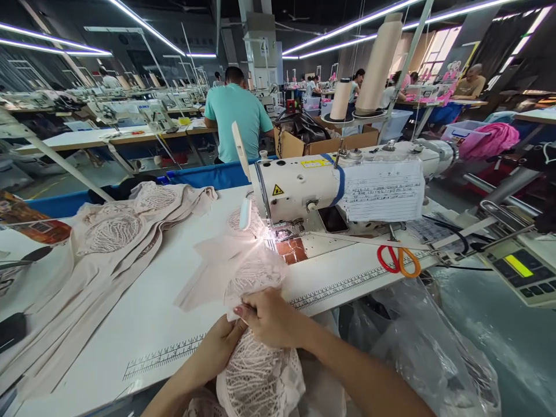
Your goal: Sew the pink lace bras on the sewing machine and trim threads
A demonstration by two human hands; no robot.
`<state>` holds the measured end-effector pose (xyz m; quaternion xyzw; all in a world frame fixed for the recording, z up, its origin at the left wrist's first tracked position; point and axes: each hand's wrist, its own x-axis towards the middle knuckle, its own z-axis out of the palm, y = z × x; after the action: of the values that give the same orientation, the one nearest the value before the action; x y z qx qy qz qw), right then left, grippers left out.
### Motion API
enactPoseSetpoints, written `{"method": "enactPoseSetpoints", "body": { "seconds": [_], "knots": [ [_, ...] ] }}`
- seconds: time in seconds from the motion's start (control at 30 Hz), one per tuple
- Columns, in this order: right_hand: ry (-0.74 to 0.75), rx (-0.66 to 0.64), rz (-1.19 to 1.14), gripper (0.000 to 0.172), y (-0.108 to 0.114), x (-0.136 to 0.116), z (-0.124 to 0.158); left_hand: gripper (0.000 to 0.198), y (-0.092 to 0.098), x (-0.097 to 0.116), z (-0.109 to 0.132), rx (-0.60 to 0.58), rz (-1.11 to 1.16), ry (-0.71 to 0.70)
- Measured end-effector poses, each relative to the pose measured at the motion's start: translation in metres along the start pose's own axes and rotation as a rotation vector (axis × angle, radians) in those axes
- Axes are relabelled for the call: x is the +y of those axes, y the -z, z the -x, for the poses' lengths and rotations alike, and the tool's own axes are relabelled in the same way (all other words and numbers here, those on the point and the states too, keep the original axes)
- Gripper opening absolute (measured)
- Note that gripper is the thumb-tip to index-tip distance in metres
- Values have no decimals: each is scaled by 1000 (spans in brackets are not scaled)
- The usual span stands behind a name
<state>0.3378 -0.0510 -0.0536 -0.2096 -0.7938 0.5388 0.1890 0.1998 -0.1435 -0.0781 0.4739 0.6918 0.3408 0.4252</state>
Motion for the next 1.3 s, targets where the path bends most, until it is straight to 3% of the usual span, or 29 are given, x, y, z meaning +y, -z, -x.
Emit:
{"method": "enactPoseSetpoints", "body": {
  "seconds": [0.1,0.17,0.3,0.77,0.93,1.0,1.13,1.23,1.3],
  "knots": [
    [-23,176,83,44,-5,4,-4,55,0,-1,2,62,60,-6],
    [-80,166,108,44,-4,15,-6,56,1,-2,2,65,89,-21],
    [-134,35,99,43,9,33,-5,59,3,0,1,-7,47,-29],
    [-147,-411,-3,51,36,35,-25,62,-2,-9,0,-63,-157,96],
    [-116,-480,65,48,36,34,-30,69,-1,-3,-2,33,-177,142],
    [-106,-365,98,43,29,33,-30,70,-4,-1,-2,95,-136,180],
    [4,76,300,24,5,36,-24,65,-15,-8,7,214,24,135],
    [88,191,345,19,-8,40,-18,58,-24,-19,20,256,141,153],
    [76,228,189,22,-10,40,-15,53,-24,-21,25,248,309,265]
  ]
}}
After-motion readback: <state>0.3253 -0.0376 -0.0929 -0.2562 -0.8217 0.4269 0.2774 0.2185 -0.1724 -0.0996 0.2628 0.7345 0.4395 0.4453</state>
